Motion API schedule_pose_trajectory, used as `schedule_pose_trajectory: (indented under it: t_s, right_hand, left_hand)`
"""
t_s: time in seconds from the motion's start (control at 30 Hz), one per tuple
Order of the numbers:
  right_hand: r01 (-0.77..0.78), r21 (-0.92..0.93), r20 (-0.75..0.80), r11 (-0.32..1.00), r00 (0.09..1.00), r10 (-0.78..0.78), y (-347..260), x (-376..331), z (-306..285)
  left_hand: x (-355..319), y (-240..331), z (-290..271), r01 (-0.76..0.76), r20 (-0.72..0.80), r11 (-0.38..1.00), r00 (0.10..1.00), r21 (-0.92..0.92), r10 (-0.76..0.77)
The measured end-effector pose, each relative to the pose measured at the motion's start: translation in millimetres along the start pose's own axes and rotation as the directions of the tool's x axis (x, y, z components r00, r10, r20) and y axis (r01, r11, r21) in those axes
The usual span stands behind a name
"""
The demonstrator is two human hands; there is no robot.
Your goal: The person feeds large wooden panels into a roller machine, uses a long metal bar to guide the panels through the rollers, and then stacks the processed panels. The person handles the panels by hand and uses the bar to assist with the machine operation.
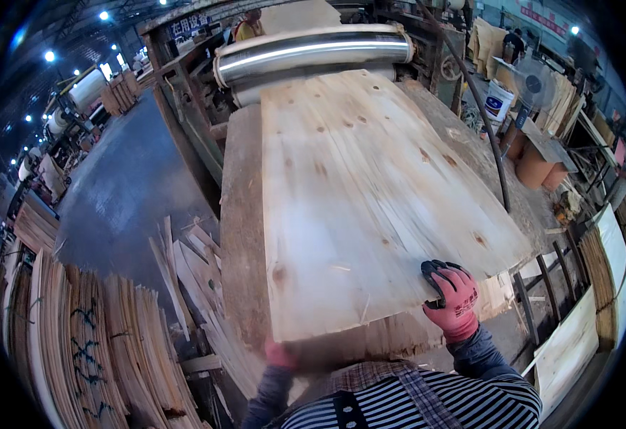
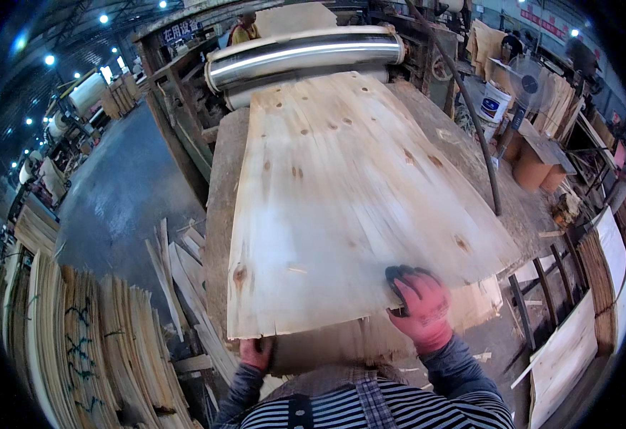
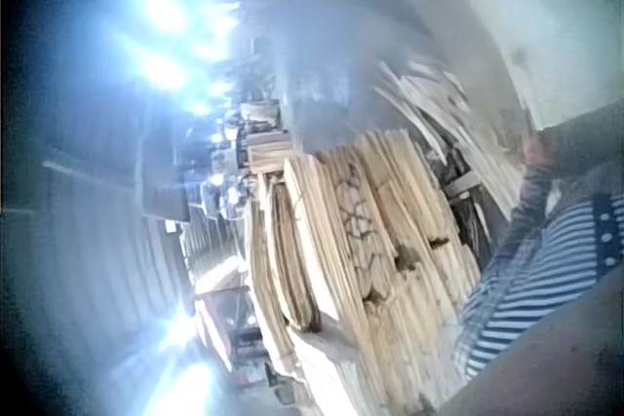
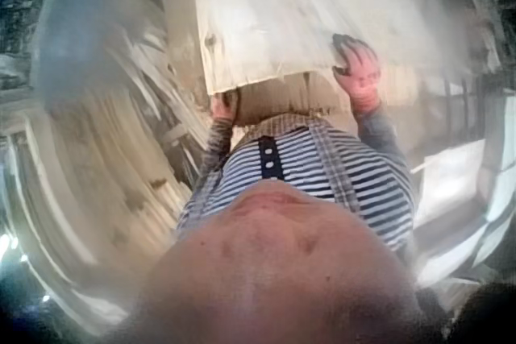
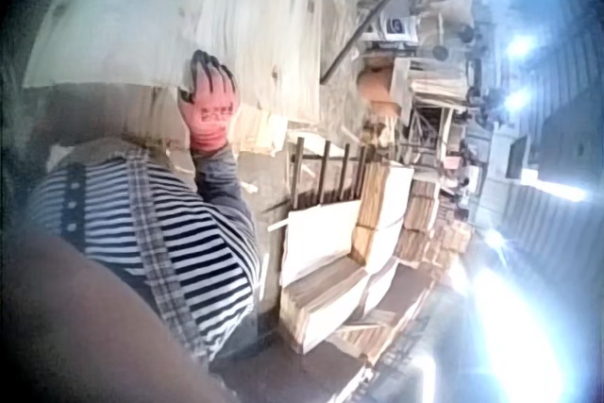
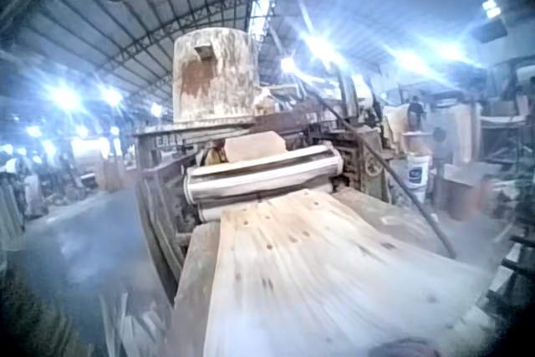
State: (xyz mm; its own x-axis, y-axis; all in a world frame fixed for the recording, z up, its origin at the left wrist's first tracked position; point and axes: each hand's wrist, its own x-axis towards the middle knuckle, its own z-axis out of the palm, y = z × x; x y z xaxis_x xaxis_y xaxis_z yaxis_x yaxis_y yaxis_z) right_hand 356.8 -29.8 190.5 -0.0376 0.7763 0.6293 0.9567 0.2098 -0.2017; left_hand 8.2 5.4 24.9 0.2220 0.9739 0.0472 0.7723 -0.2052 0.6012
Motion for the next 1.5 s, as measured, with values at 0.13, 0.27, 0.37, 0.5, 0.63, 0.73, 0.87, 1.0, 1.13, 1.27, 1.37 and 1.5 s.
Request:
schedule_pose_trajectory:
  t_s: [0.13,0.27,0.37,0.5,0.63,0.73,0.87,1.0,1.13,1.27,1.37,1.5]
  right_hand:
    - [-0.001,-0.026,-0.035,1.0,0.999,0.0,24,27,22]
    - [-0.026,-0.064,-0.025,0.998,0.999,0.025,41,52,47]
    - [-0.003,-0.044,-0.046,0.999,0.999,0.001,48,75,65]
    - [-0.03,-0.037,-0.106,0.999,0.994,0.026,62,108,109]
    - [-0.058,-0.059,-0.065,0.997,0.996,0.054,72,141,156]
    - [-0.114,-0.114,-0.014,0.987,0.993,0.113,79,167,178]
    - [-0.085,-0.121,-0.035,0.989,0.996,0.082,136,185,238]
    - [-0.123,0.009,0.264,0.992,0.958,0.116,117,150,225]
    - [-0.14,0.206,0.148,0.969,0.983,0.11,105,76,126]
    - [-0.674,-0.044,-0.237,0.738,0.724,0.647,219,-82,23]
    - [-0.884,-0.457,-0.309,-0.097,0.055,0.949,213,-160,-53]
    - [-0.807,-0.518,-0.272,0.282,0.468,0.84,158,-209,-48]
  left_hand:
    - [-1,29,28,0.25,0.068,0.923,0.957,0.291,-0.281]
    - [15,15,16,0.261,0.051,0.929,0.965,-0.263,-0.257]
    - [7,-17,30,0.127,-0.083,0.769,0.97,-0.627,-0.228]
    - [25,2,-3,0.37,0.155,0.582,0.91,-0.724,-0.385]
    - [29,22,-13,0.322,0.048,0.603,0.904,-0.73,-0.425]
    - [28,17,-5,0.329,0.058,0.658,0.916,-0.678,-0.397]
    - [37,44,-19,0.457,0.27,0.478,0.871,-0.75,-0.41]
    - [35,33,-15,0.407,0.233,0.506,0.898,-0.76,-0.373]
    - [27,8,-7,0.372,0.248,0.49,0.921,-0.788,-0.301]
    - [30,-20,8,0.458,0.438,0.163,0.888,-0.874,-0.142]
    - [39,-21,4,0.414,0.443,0.401,0.896,-0.817,-0.023]
    - [60,40,-46,-0.338,0.155,0.802,0.873,-0.492,0.463]
